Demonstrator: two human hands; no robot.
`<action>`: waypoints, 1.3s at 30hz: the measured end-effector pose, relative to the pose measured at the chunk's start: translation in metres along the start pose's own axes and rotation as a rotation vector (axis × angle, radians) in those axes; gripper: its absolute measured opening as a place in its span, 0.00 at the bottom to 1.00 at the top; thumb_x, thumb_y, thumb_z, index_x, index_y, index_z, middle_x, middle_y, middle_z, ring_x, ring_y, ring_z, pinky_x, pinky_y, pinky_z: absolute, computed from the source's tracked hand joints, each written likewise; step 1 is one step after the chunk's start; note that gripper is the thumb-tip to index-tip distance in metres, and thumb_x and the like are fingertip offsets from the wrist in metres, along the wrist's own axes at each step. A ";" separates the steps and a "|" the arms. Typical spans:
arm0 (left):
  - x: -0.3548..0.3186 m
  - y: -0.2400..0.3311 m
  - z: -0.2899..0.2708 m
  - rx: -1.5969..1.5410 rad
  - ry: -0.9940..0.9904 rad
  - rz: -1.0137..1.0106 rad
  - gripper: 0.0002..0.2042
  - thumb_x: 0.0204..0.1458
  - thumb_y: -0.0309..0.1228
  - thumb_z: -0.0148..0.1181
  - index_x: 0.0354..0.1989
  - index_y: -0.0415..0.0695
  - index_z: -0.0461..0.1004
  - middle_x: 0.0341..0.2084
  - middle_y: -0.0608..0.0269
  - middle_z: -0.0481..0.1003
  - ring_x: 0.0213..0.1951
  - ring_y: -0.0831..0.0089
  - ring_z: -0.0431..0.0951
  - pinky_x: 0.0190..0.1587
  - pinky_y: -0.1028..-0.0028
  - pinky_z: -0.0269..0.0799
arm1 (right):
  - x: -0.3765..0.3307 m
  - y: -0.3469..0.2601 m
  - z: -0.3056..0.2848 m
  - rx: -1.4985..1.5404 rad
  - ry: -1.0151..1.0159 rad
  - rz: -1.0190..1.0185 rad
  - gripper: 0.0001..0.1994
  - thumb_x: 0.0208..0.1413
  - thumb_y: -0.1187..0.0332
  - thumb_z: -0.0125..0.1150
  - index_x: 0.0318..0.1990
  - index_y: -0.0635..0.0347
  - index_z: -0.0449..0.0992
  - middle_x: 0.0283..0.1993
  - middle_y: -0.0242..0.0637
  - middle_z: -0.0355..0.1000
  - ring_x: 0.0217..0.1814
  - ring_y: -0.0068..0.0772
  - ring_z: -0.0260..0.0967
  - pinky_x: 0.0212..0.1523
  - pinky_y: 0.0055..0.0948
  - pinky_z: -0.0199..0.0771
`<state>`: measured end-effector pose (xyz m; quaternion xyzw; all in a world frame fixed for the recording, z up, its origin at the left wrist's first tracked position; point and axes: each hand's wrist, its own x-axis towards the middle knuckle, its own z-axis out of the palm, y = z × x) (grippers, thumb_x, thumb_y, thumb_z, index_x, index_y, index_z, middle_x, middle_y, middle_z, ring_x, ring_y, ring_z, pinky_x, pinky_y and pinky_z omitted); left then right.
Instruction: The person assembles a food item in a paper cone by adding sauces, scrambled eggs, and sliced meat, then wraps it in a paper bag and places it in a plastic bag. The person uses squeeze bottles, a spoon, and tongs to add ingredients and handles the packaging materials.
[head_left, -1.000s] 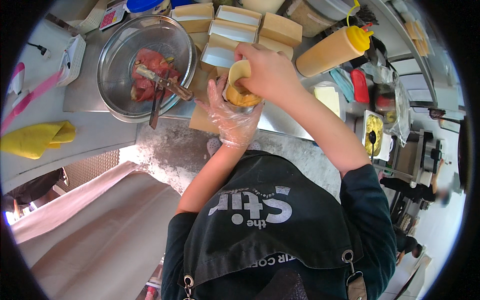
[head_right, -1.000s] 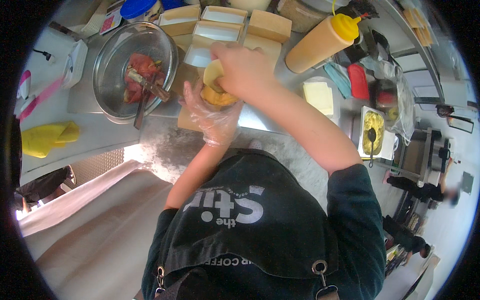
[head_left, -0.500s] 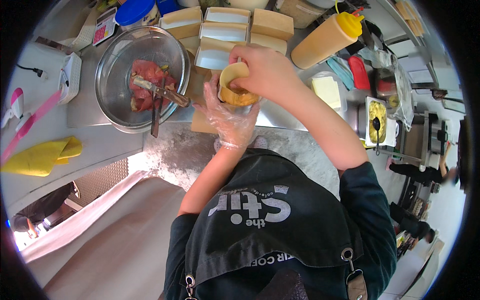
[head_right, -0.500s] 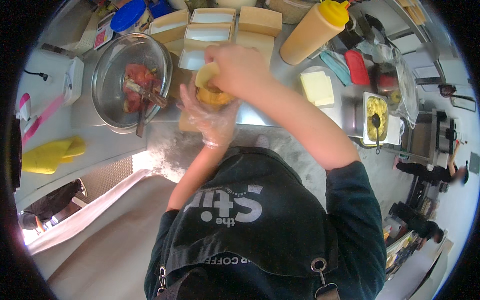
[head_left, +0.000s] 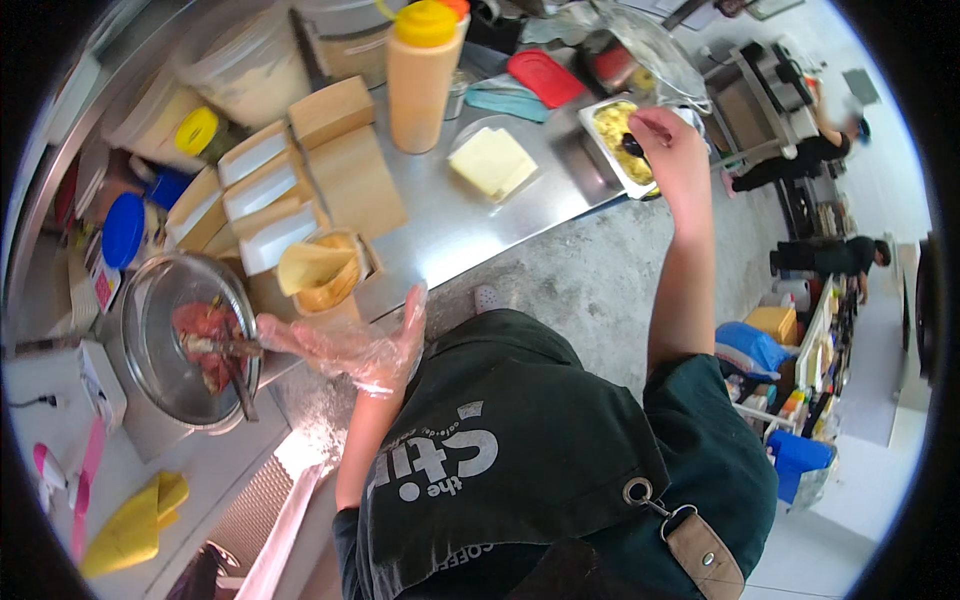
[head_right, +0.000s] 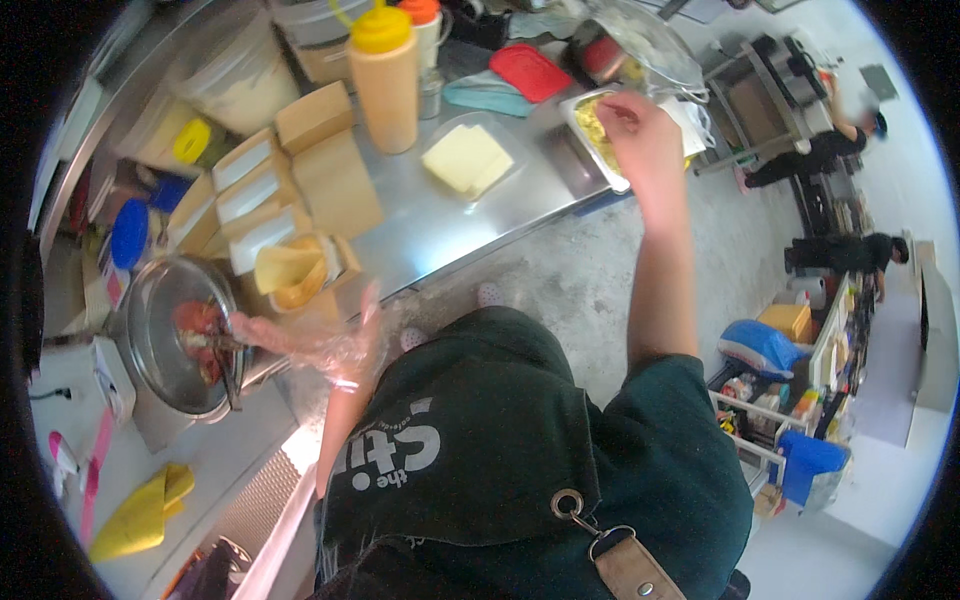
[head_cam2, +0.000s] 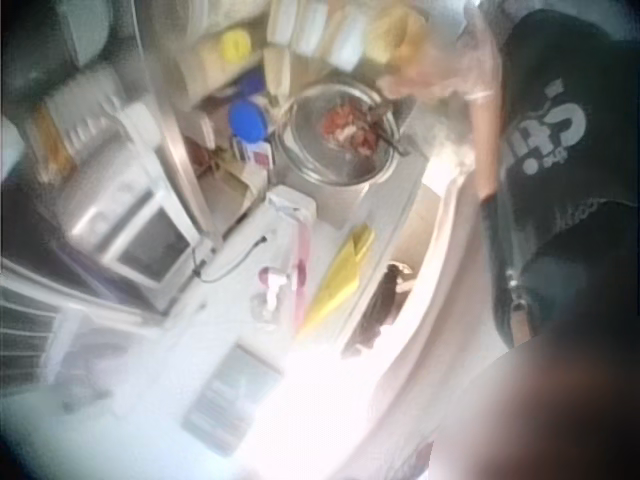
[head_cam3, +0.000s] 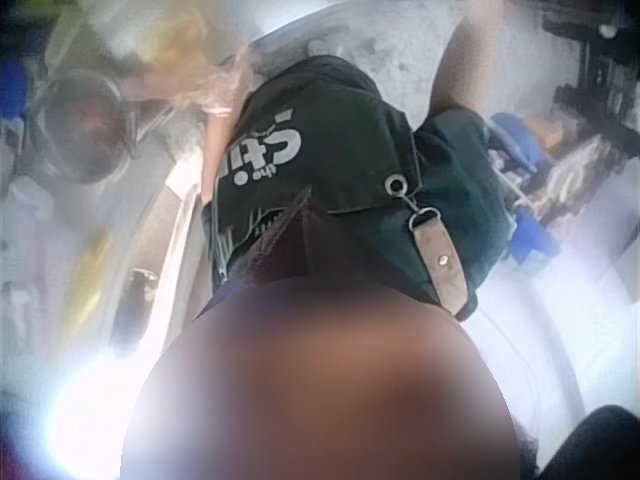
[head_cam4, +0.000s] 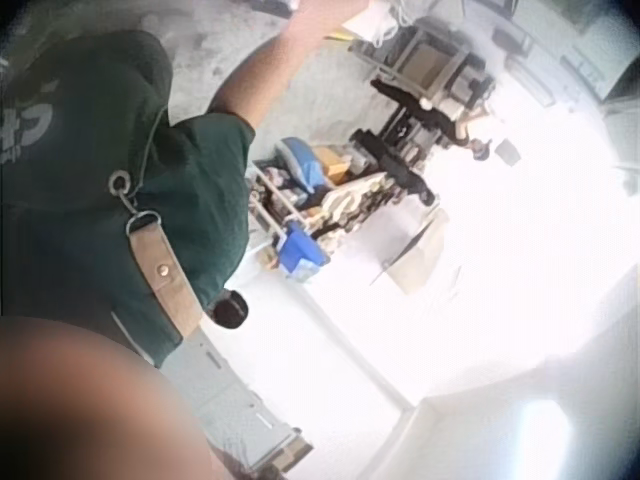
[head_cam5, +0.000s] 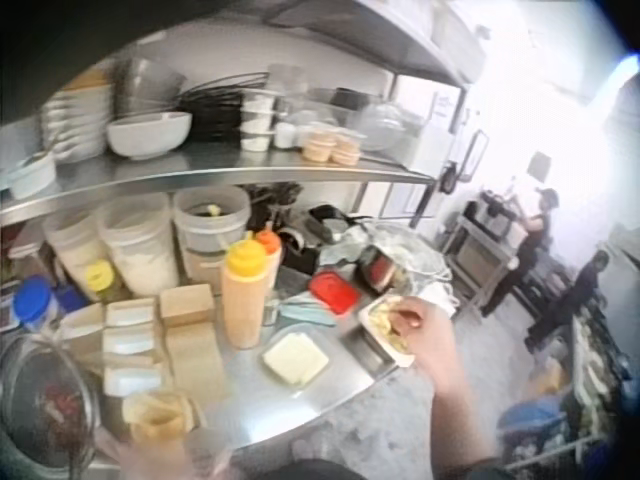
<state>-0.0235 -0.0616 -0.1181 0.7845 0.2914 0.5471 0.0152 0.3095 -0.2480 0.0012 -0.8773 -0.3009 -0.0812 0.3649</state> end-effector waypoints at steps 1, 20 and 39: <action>0.002 0.007 0.003 -0.044 0.018 0.042 0.61 0.34 0.46 0.81 0.71 0.45 0.39 0.65 0.38 0.51 0.66 0.41 0.54 0.65 0.41 0.53 | 0.002 0.030 -0.014 -0.156 -0.015 0.065 0.15 0.55 0.59 0.69 0.43 0.61 0.83 0.36 0.47 0.82 0.41 0.41 0.81 0.45 0.36 0.78; -0.021 0.247 0.220 -1.208 -1.054 -1.156 0.15 0.60 0.31 0.63 0.51 0.39 0.69 0.37 0.57 0.77 0.39 0.72 0.79 0.42 0.71 0.78 | 0.049 0.159 -0.020 -0.304 -0.101 -0.495 0.10 0.51 0.76 0.63 0.42 0.60 0.81 0.35 0.42 0.79 0.37 0.39 0.76 0.41 0.33 0.77; -0.023 0.252 0.228 -1.096 -0.880 -1.348 0.11 0.57 0.25 0.65 0.40 0.41 0.66 0.25 0.64 0.72 0.22 0.77 0.75 0.24 0.76 0.77 | 0.038 0.174 -0.022 -0.256 -0.307 -0.862 0.19 0.39 0.76 0.61 0.43 0.64 0.81 0.39 0.38 0.78 0.40 0.37 0.71 0.42 0.33 0.75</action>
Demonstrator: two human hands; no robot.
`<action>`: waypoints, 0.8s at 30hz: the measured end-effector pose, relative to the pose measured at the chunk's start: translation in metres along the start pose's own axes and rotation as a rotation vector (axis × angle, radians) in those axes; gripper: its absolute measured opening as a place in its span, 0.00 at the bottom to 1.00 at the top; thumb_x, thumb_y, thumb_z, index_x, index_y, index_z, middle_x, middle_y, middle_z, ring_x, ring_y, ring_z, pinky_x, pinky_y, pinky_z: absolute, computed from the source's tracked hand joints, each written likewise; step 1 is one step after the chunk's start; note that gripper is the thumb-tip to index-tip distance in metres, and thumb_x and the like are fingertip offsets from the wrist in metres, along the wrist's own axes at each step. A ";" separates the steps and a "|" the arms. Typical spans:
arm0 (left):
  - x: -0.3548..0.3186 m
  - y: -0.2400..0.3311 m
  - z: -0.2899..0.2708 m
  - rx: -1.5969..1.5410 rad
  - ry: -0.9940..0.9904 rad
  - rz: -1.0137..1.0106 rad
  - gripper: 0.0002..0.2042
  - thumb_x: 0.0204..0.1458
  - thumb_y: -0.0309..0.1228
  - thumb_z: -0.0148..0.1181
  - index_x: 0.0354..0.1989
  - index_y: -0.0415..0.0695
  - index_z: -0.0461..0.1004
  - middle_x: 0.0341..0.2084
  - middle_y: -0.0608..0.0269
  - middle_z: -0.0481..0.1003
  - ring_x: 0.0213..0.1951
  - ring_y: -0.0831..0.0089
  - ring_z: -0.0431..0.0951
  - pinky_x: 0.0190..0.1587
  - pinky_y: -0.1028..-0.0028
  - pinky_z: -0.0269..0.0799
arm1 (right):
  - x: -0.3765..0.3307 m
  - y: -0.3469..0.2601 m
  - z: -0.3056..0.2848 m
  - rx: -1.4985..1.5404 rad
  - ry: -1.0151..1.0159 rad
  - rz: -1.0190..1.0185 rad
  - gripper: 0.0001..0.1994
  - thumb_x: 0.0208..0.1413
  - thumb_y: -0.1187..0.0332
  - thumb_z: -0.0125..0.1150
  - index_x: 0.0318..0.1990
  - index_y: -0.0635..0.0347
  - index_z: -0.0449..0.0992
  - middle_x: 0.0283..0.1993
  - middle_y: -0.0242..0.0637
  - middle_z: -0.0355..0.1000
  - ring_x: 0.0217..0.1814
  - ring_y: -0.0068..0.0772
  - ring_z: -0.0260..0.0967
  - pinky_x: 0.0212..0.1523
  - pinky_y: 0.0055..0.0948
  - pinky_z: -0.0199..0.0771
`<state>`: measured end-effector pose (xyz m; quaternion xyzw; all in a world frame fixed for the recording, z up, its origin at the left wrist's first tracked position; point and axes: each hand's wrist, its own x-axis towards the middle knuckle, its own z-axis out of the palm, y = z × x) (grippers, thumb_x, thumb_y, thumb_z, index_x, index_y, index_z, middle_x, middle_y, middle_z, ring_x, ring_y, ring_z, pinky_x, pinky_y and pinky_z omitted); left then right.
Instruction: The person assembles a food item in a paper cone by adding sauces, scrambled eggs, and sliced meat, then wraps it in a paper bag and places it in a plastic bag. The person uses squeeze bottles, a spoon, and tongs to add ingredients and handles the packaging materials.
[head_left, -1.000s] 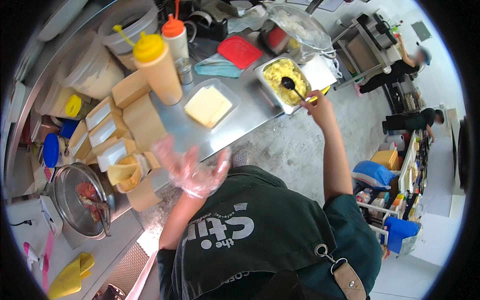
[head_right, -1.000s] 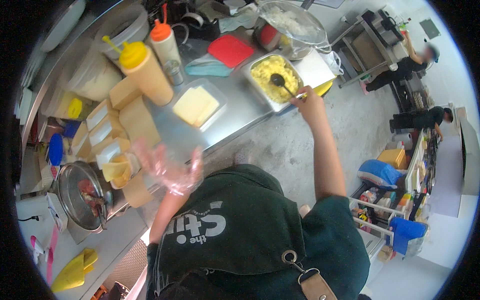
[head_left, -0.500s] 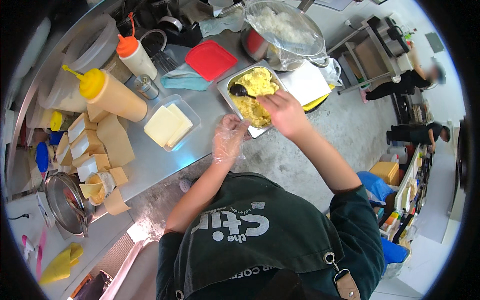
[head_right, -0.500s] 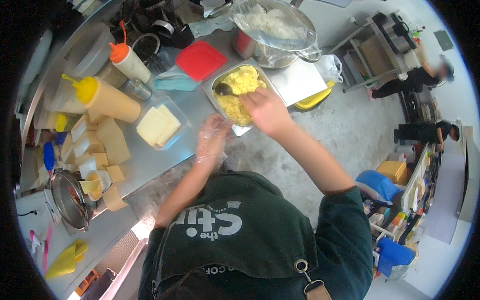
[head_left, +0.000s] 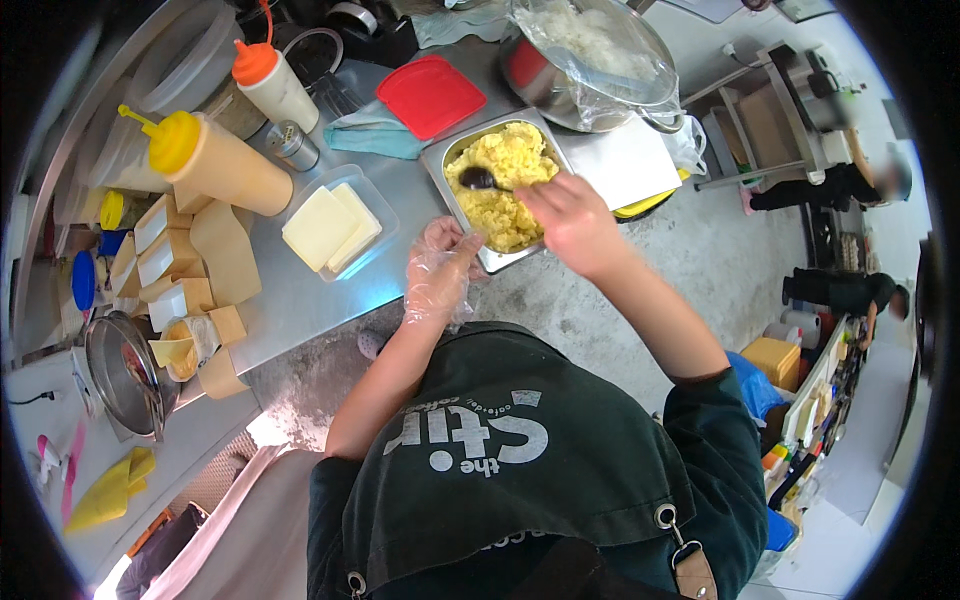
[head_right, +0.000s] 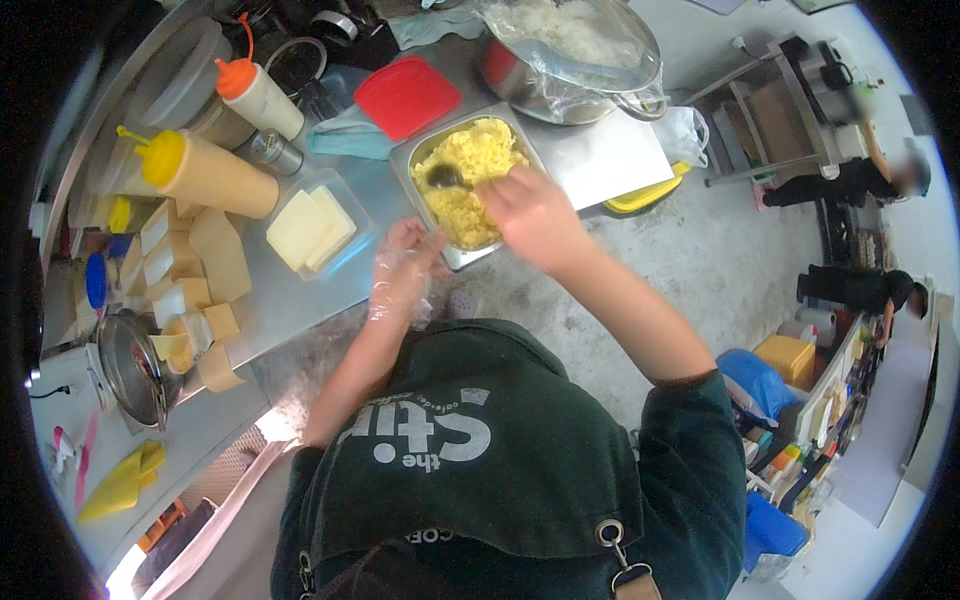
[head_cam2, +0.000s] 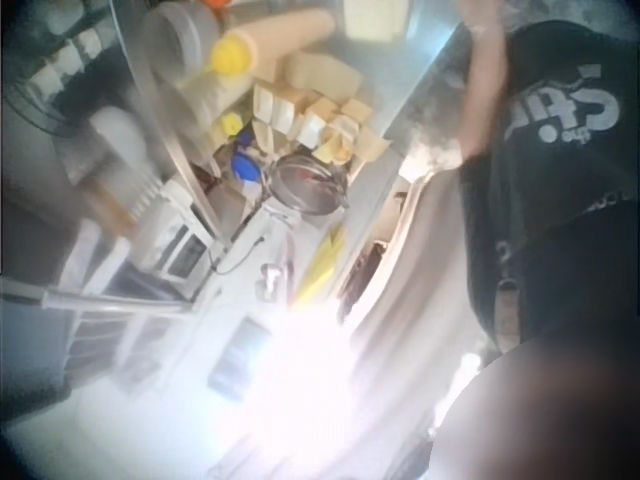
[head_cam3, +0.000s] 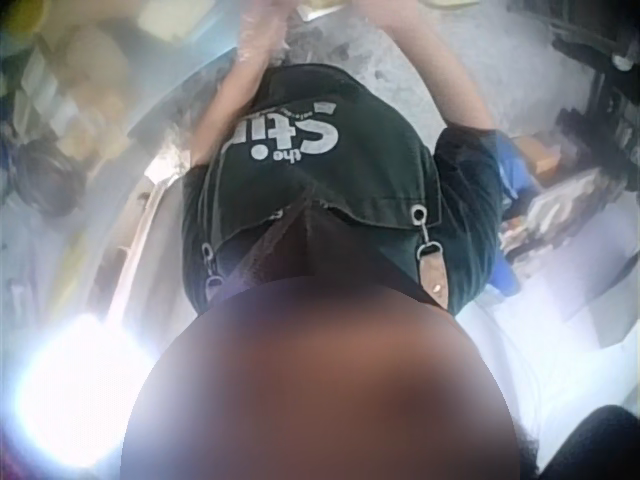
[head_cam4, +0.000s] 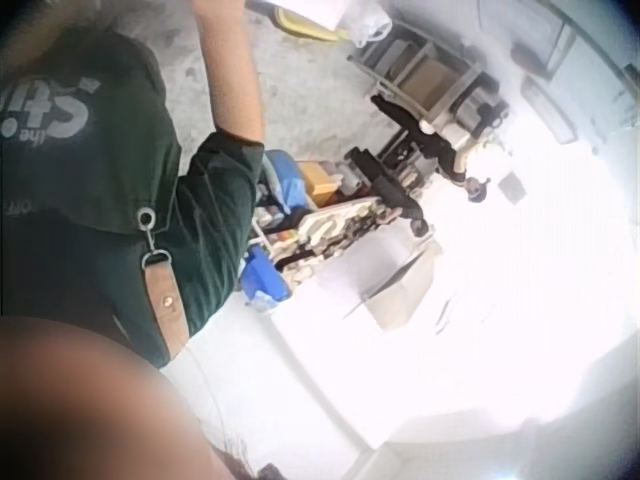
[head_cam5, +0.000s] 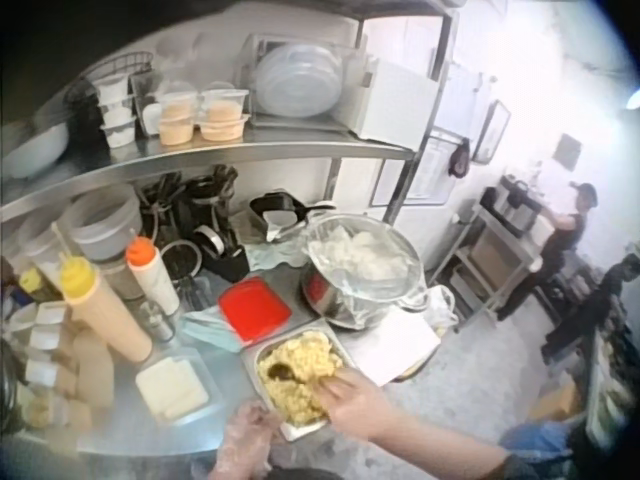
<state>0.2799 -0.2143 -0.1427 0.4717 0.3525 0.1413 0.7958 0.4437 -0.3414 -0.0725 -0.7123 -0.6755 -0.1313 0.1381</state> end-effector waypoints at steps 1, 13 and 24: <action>0.000 0.001 -0.001 -0.014 0.007 0.009 0.11 0.57 0.25 0.65 0.40 0.41 0.66 0.25 0.64 0.72 0.22 0.77 0.75 0.24 0.75 0.76 | 0.000 -0.002 0.003 0.013 -0.083 -0.041 0.18 0.39 0.76 0.60 0.43 0.64 0.81 0.39 0.38 0.78 0.40 0.38 0.71 0.43 0.33 0.75; -0.002 0.001 -0.001 -0.040 0.003 0.004 0.11 0.58 0.24 0.64 0.42 0.42 0.66 0.27 0.65 0.71 0.25 0.78 0.74 0.25 0.76 0.76 | 0.028 0.005 0.010 0.096 0.058 0.063 0.17 0.40 0.80 0.60 0.41 0.62 0.81 0.34 0.39 0.77 0.37 0.41 0.74 0.41 0.37 0.77; -0.002 -0.006 0.006 -0.108 0.020 0.066 0.11 0.58 0.22 0.62 0.43 0.41 0.66 0.27 0.65 0.72 0.26 0.79 0.75 0.26 0.77 0.76 | -0.018 -0.044 0.014 0.574 -0.086 0.607 0.07 0.57 0.76 0.62 0.41 0.66 0.83 0.30 0.42 0.79 0.31 0.40 0.76 0.37 0.35 0.75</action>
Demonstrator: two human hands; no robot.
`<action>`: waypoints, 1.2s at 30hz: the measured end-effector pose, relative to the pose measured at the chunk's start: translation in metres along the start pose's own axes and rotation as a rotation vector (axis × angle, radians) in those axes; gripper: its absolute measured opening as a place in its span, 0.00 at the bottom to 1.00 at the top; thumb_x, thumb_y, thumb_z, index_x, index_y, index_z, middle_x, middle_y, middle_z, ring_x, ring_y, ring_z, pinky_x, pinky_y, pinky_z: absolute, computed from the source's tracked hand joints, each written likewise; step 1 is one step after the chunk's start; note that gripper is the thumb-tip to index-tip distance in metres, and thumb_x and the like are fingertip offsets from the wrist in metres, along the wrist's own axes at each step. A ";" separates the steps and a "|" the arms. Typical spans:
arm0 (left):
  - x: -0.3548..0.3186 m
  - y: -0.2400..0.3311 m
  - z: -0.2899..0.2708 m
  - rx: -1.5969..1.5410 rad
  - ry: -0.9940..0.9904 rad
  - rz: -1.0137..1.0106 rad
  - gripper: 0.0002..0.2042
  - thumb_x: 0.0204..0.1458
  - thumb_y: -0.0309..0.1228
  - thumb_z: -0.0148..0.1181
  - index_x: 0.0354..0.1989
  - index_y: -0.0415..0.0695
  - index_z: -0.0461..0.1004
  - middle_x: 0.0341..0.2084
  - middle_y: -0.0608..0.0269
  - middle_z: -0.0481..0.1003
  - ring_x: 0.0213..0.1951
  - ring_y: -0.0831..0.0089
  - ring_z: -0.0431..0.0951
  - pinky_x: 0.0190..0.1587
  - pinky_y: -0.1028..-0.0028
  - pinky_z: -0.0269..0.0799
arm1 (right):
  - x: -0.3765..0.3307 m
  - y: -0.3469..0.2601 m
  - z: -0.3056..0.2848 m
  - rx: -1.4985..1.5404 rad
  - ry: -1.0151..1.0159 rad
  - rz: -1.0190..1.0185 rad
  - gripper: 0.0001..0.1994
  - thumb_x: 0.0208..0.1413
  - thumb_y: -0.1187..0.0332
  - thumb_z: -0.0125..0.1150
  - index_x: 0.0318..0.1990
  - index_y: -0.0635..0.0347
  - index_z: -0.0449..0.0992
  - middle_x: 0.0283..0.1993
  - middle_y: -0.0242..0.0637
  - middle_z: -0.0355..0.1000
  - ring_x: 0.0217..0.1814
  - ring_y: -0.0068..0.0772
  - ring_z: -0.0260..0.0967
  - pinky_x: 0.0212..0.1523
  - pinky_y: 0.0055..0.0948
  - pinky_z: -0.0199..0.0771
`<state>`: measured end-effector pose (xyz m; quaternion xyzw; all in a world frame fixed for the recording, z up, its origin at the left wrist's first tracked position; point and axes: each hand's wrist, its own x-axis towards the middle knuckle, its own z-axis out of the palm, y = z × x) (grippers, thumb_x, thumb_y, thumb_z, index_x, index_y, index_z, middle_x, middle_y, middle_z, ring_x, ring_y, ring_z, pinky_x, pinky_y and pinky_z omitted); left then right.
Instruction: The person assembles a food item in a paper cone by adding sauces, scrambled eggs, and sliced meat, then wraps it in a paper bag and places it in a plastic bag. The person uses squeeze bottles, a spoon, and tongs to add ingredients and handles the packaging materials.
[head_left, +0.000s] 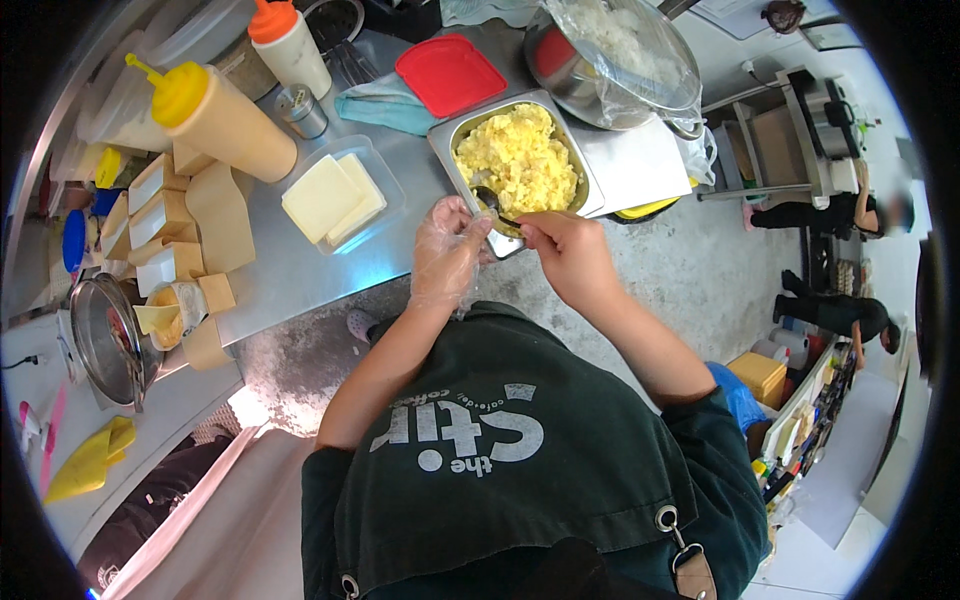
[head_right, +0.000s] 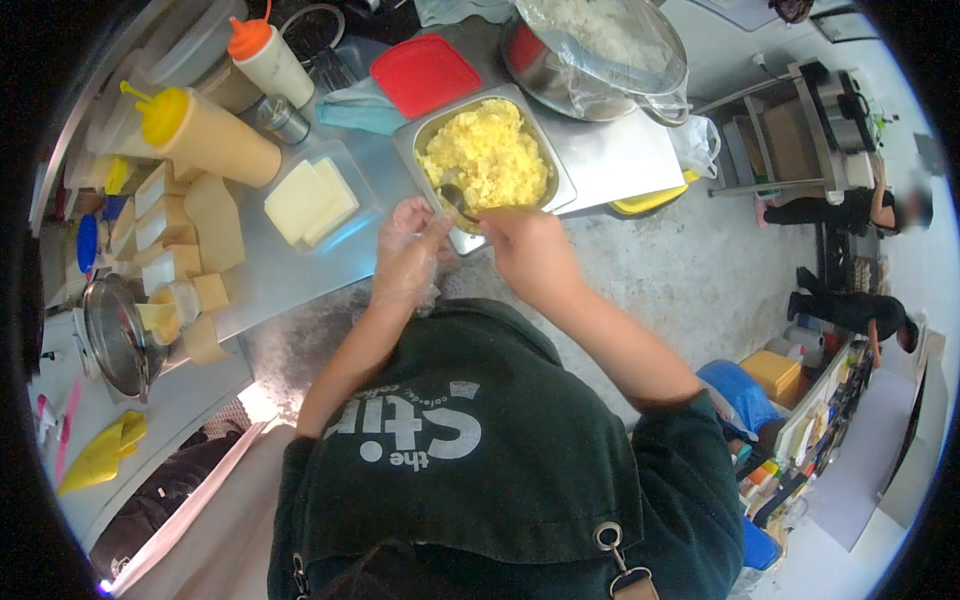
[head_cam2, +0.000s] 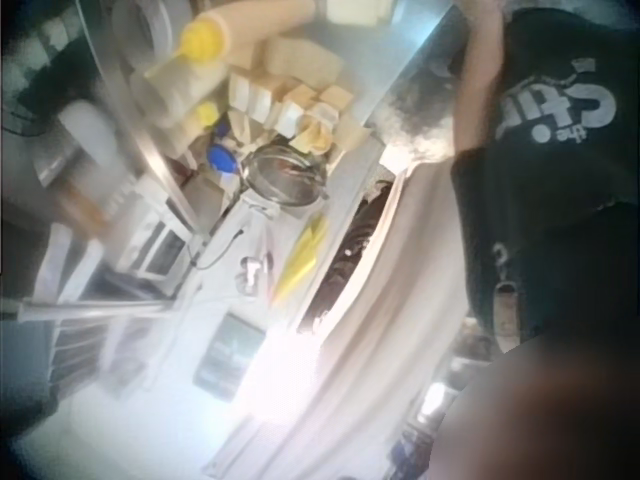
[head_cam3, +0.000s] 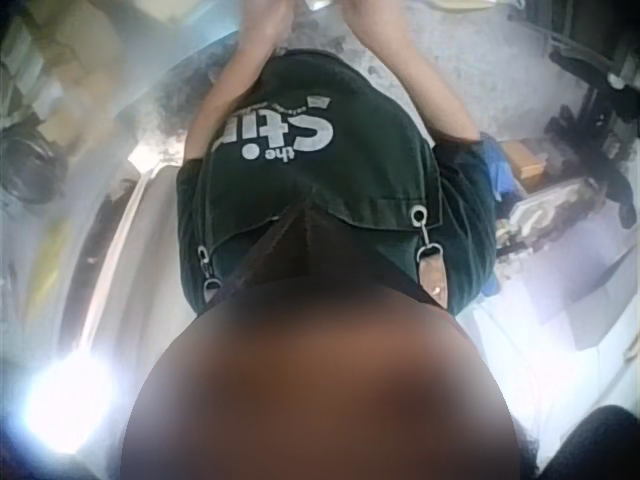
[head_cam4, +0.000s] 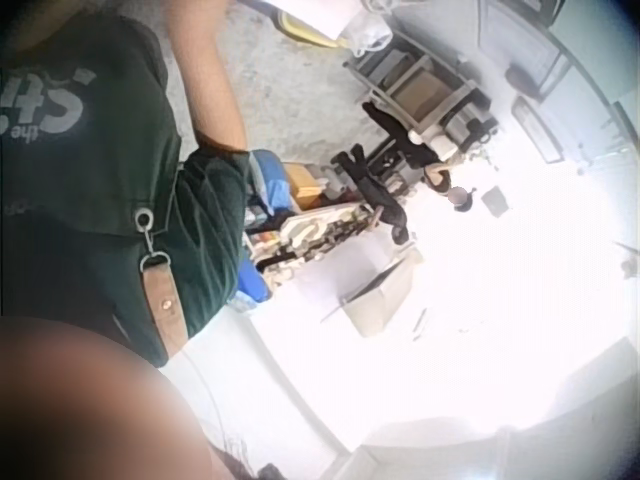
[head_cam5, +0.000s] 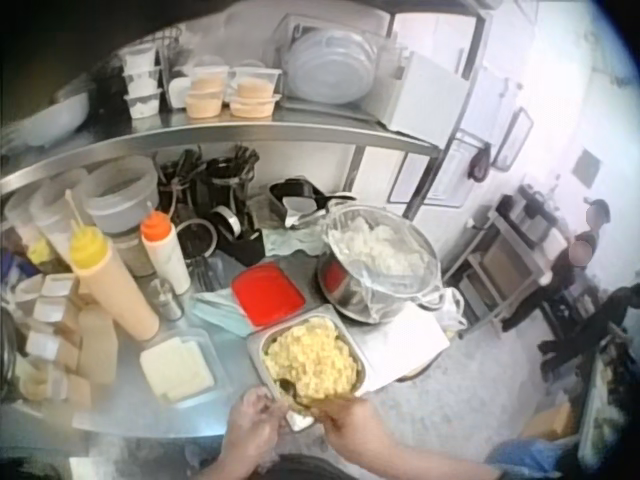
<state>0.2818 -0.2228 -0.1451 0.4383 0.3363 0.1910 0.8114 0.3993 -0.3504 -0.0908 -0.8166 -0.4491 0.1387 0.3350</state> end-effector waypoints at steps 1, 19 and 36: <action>0.000 0.000 0.000 0.004 0.001 -0.005 0.11 0.58 0.22 0.62 0.43 0.41 0.66 0.27 0.65 0.72 0.26 0.79 0.74 0.26 0.77 0.76 | -0.003 0.000 0.002 0.095 0.011 0.084 0.07 0.59 0.75 0.62 0.41 0.67 0.83 0.30 0.41 0.79 0.30 0.36 0.75 0.36 0.33 0.75; -0.023 0.028 -0.009 0.205 0.012 0.044 0.31 0.58 0.31 0.67 0.65 0.35 0.58 0.40 0.52 0.76 0.40 0.68 0.80 0.38 0.72 0.81 | 0.020 0.028 -0.042 0.955 0.043 0.553 0.13 0.59 0.71 0.63 0.46 0.75 0.79 0.30 0.39 0.79 0.20 0.15 0.58 0.21 0.19 0.55; -0.120 0.076 -0.210 0.868 1.293 0.891 0.64 0.33 0.35 0.85 0.73 0.39 0.37 0.69 0.42 0.48 0.71 0.51 0.52 0.69 0.49 0.57 | 0.116 -0.201 0.080 1.076 -0.726 0.259 0.13 0.61 0.70 0.62 0.49 0.72 0.78 0.31 0.36 0.76 0.23 0.14 0.60 0.23 0.18 0.55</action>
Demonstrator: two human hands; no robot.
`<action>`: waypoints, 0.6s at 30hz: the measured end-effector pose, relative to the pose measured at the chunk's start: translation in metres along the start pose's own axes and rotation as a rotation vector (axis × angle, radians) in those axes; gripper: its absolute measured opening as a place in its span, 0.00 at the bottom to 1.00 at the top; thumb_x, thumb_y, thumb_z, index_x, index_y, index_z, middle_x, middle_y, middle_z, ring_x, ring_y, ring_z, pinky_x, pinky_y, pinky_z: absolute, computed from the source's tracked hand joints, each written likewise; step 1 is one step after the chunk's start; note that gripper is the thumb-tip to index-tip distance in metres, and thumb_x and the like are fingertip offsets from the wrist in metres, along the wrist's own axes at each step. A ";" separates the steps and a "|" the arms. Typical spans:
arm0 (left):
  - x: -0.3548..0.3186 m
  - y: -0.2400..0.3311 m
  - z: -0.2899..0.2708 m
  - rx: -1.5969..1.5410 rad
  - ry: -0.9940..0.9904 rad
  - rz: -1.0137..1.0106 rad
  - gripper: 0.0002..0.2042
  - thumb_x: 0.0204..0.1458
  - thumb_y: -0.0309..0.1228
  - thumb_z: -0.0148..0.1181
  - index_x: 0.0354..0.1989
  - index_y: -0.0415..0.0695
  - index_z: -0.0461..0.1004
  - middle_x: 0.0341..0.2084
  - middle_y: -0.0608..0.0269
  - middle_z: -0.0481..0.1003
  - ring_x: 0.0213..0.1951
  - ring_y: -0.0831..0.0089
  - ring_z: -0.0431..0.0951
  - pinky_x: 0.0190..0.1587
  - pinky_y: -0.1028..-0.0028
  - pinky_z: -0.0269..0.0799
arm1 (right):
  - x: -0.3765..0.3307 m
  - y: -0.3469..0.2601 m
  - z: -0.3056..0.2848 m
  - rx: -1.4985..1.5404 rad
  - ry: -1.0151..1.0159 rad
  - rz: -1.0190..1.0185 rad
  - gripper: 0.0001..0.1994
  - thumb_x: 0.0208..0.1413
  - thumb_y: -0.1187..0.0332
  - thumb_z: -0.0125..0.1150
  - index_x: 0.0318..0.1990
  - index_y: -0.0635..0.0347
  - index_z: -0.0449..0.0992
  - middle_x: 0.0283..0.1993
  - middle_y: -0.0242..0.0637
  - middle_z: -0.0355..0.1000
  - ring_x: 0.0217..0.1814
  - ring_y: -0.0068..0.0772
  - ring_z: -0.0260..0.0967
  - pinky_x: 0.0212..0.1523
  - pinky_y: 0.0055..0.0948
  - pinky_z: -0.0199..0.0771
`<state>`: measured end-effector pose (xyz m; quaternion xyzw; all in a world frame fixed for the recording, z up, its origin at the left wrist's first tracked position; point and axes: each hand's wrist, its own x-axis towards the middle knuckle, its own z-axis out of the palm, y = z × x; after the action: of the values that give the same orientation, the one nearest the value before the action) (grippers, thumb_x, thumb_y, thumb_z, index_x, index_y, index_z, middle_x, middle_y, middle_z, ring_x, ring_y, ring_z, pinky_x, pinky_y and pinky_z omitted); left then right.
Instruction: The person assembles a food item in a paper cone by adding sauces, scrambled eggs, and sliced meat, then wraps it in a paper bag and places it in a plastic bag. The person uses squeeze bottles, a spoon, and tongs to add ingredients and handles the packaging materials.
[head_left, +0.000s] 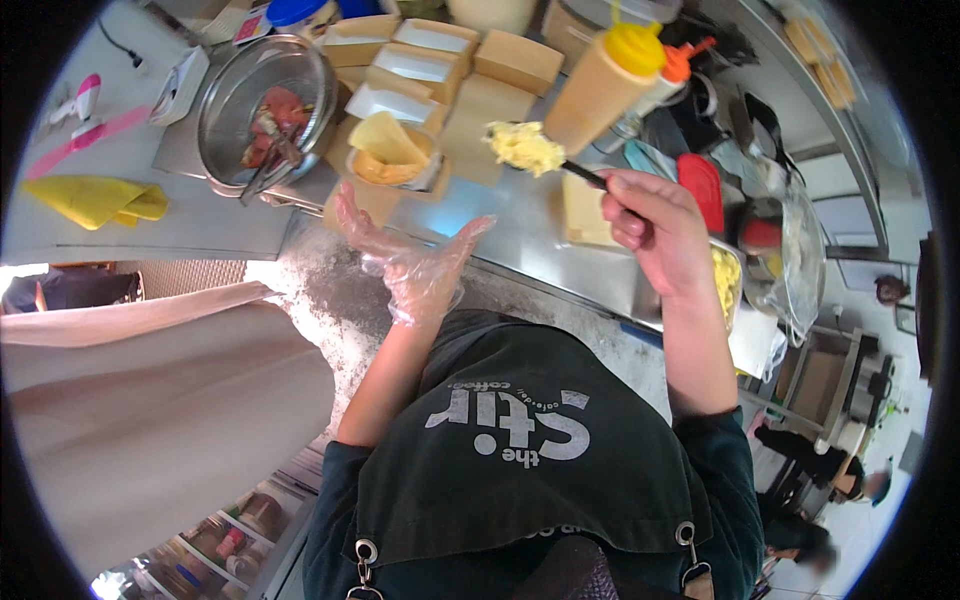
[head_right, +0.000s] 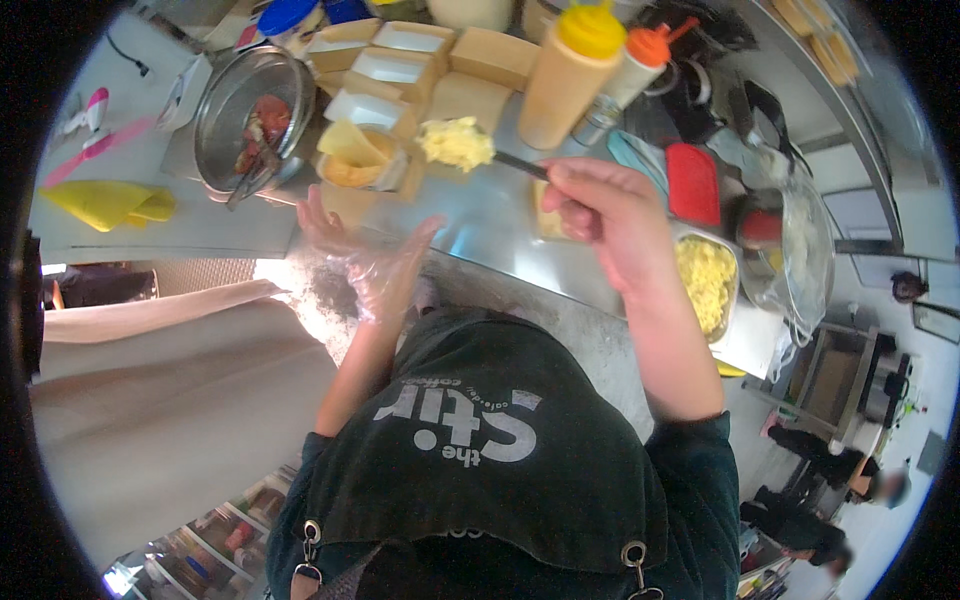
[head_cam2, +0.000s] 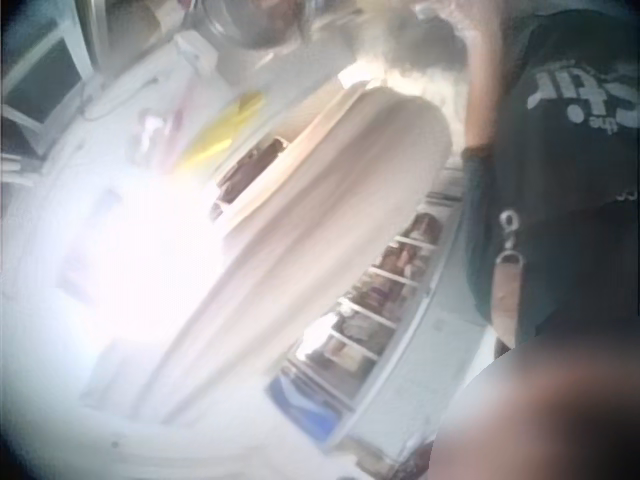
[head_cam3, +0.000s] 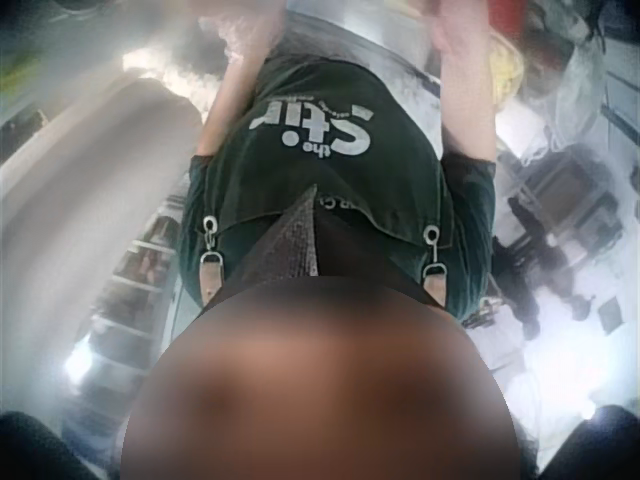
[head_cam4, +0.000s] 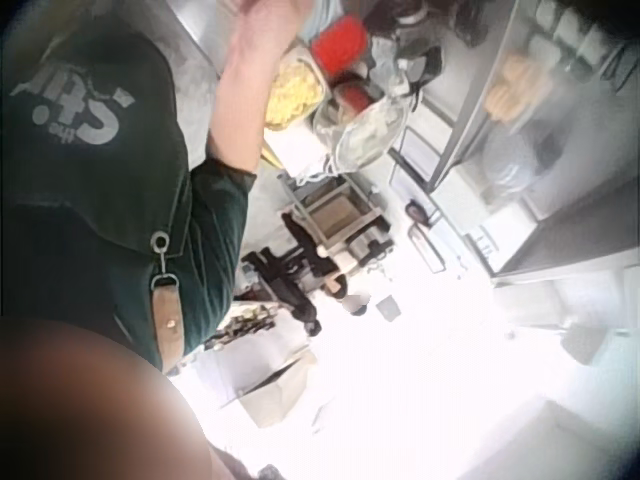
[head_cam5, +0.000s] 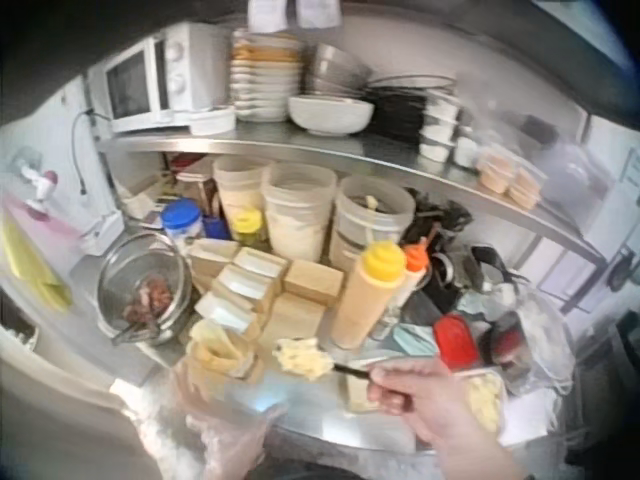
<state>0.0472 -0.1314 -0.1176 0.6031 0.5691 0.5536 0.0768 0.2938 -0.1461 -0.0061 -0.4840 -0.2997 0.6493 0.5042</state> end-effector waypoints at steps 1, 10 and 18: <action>0.009 -0.012 0.003 -0.046 0.015 -0.012 0.67 0.31 0.38 0.86 0.74 0.39 0.35 0.69 0.43 0.47 0.71 0.49 0.52 0.70 0.50 0.54 | 0.013 0.004 0.015 0.020 -0.085 0.008 0.14 0.61 0.70 0.63 0.49 0.72 0.78 0.31 0.35 0.76 0.23 0.14 0.60 0.23 0.17 0.55; 0.053 -0.080 0.029 0.004 -0.114 0.013 0.68 0.30 0.44 0.84 0.74 0.42 0.34 0.65 0.50 0.60 0.70 0.46 0.55 0.70 0.33 0.29 | 0.083 0.049 0.103 -0.744 0.114 -0.270 0.10 0.59 0.73 0.62 0.46 0.67 0.80 0.32 0.35 0.77 0.24 0.21 0.64 0.27 0.23 0.65; 0.052 -0.091 0.033 -0.076 -0.172 0.022 0.66 0.34 0.42 0.81 0.74 0.40 0.33 0.64 0.55 0.65 0.69 0.42 0.57 0.67 0.26 0.26 | 0.082 0.058 0.115 -1.647 -0.047 -1.141 0.19 0.36 0.78 0.62 0.43 0.63 0.82 0.38 0.38 0.77 0.34 0.38 0.73 0.35 0.32 0.76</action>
<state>0.0034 -0.0423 -0.1655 0.6512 0.5323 0.5219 0.1424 0.1639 -0.0756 -0.0438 -0.4532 -0.8532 -0.0900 0.2421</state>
